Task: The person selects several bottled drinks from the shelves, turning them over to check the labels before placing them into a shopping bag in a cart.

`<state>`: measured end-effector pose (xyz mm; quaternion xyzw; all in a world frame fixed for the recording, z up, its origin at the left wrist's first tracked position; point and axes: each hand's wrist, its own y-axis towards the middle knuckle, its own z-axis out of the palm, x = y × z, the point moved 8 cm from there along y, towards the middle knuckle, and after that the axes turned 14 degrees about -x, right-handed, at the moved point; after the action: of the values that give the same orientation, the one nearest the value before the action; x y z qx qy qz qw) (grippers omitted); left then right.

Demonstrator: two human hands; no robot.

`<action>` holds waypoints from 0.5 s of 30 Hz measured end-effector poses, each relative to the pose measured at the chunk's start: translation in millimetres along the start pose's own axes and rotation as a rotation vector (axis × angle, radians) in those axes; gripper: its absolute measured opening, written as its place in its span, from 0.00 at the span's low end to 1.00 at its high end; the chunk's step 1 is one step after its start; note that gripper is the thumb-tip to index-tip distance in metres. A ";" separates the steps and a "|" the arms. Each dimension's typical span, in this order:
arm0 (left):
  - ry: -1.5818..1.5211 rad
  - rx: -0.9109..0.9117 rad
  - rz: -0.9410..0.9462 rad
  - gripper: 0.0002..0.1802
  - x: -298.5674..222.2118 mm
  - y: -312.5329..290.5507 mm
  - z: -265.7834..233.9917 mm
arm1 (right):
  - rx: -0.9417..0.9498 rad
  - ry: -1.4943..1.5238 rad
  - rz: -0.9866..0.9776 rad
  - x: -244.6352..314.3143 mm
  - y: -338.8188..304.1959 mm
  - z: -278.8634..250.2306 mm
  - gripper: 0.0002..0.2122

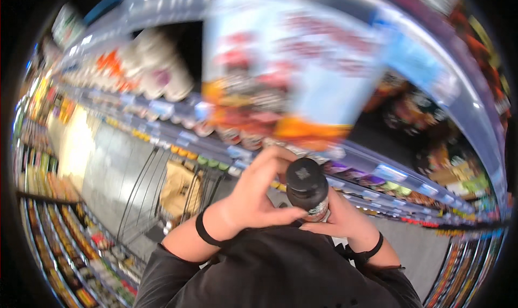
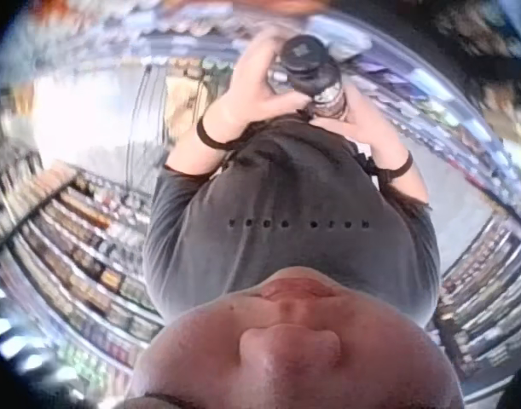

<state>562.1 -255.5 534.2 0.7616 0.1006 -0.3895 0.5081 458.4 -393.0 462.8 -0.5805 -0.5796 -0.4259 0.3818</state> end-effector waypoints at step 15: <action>-0.150 -0.870 -1.039 0.12 30.6 -327.0 -308.3 | 0.441 0.273 0.479 -23.0 90.4 287.0 0.18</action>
<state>554.6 151.4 341.1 0.3118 0.5651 -0.5588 0.5208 564.4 -135.3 346.6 -0.5414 -0.4486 -0.2624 0.6609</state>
